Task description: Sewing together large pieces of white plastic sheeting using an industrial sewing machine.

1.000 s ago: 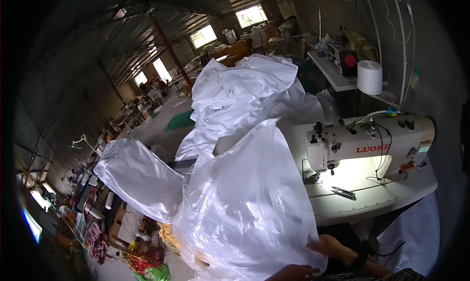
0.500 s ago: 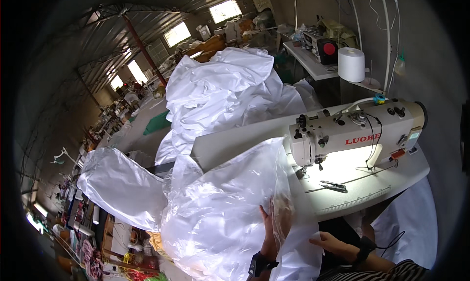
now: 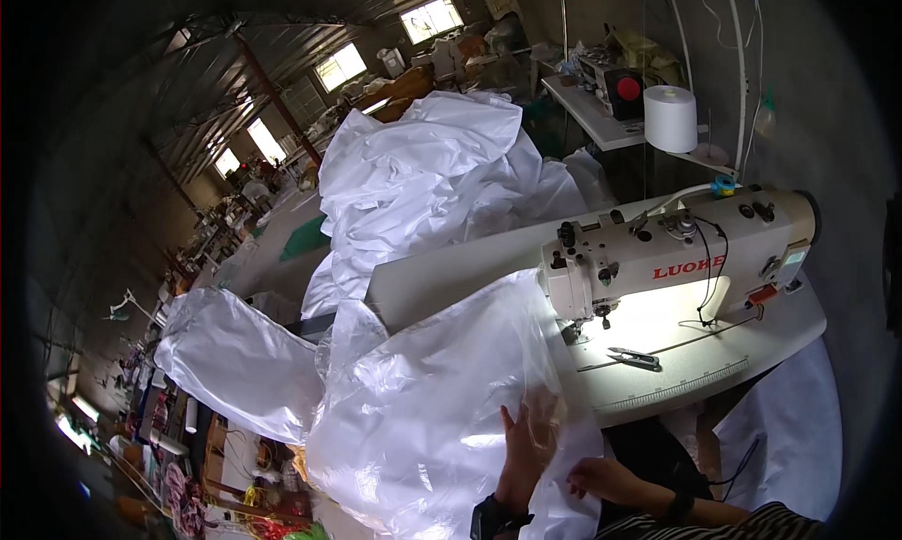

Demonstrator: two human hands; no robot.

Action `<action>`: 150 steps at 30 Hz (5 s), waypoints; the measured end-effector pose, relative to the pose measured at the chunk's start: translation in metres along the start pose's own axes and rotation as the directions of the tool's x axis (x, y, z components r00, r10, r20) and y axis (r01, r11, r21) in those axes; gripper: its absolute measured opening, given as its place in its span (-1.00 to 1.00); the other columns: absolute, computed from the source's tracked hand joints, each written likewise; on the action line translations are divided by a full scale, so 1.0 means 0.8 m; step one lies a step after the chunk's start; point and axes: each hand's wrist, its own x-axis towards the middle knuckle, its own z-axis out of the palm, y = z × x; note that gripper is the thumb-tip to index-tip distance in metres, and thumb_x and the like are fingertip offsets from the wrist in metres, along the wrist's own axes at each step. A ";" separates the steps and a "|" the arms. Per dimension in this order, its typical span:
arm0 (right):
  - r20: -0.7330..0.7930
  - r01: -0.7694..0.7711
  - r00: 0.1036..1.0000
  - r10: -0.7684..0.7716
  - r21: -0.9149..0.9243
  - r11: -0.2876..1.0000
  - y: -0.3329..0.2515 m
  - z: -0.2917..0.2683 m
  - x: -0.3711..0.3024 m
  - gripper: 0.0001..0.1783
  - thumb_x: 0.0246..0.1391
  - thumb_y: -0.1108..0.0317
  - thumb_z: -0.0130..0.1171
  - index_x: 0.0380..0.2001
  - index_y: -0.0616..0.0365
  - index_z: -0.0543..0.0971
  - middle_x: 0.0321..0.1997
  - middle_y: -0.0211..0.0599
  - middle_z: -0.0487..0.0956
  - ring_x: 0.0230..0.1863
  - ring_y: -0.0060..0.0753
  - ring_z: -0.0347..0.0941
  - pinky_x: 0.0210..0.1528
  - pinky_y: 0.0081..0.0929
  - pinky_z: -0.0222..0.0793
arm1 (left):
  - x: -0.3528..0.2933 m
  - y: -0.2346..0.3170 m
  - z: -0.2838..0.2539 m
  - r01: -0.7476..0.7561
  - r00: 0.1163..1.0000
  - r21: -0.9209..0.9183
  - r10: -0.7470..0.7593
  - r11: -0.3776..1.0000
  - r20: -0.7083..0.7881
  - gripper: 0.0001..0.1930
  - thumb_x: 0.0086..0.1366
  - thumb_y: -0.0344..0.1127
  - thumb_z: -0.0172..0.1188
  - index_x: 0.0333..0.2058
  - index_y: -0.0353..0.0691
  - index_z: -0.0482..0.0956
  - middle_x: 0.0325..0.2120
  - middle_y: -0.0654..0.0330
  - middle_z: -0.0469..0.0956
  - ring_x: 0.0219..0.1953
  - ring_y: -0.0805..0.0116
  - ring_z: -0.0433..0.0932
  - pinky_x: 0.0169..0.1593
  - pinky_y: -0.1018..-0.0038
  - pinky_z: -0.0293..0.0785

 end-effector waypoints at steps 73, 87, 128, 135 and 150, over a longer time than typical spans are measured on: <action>-0.992 -0.096 0.006 -0.122 -0.122 0.988 0.275 -0.355 -0.388 -0.91 0.09 0.45 0.25 -0.36 0.24 0.56 -0.43 -0.42 0.57 -0.40 -0.66 0.43 -0.31 -0.62 0.39 | 0.049 0.295 0.187 -0.054 0.763 -0.683 0.472 0.728 0.442 -0.51 0.16 -0.40 0.24 0.08 -0.34 0.40 0.06 -0.09 0.45 0.09 -0.03 0.44 0.21 0.20 0.29; -0.998 -0.194 -0.026 -0.055 -0.049 0.980 0.210 -0.362 -0.418 -0.86 0.09 0.42 0.24 -0.29 0.21 0.54 -0.31 -0.37 0.55 -0.24 -0.42 0.47 -0.11 -0.52 0.39 | 0.013 0.391 0.332 0.433 0.813 -0.809 0.217 0.397 0.541 -0.77 0.20 -0.34 0.28 -0.32 -0.45 0.58 -0.46 0.16 0.64 -0.35 0.48 0.56 -0.25 0.49 0.45; -0.850 -0.774 -0.207 -0.485 -0.161 0.612 0.118 -0.309 -0.626 -0.23 -0.08 0.18 0.37 0.19 0.16 0.32 0.25 -0.11 0.34 0.29 -0.07 0.19 0.36 -0.19 0.03 | -0.004 0.350 0.240 0.858 0.510 -0.493 0.136 -0.143 0.849 -0.63 0.30 -0.18 0.21 0.06 -0.07 0.48 -0.02 0.07 0.54 0.07 0.12 0.47 0.13 0.27 0.39; -0.968 -0.868 -0.197 0.153 0.245 0.432 0.262 -0.334 -0.447 0.00 -0.19 -0.15 0.35 0.26 0.13 0.26 0.38 -0.08 0.18 0.44 -0.01 -0.03 0.38 0.23 -0.20 | 0.025 0.364 0.241 0.787 0.610 -0.611 0.245 -0.084 0.753 -0.63 0.30 -0.19 0.20 0.05 -0.08 0.48 -0.03 0.07 0.54 0.05 0.12 0.48 0.10 0.27 0.40; -0.940 -0.527 -0.054 -0.336 -0.259 0.809 0.232 -0.316 -0.429 -0.63 -0.03 0.53 0.20 -0.09 0.34 0.48 -0.20 0.08 0.60 -0.12 0.06 0.56 -0.08 -0.23 0.44 | 0.053 0.338 0.177 0.645 0.732 -0.764 0.281 0.011 0.621 -0.65 0.29 -0.21 0.18 0.04 -0.11 0.47 -0.06 0.07 0.55 0.01 0.13 0.50 0.04 0.28 0.43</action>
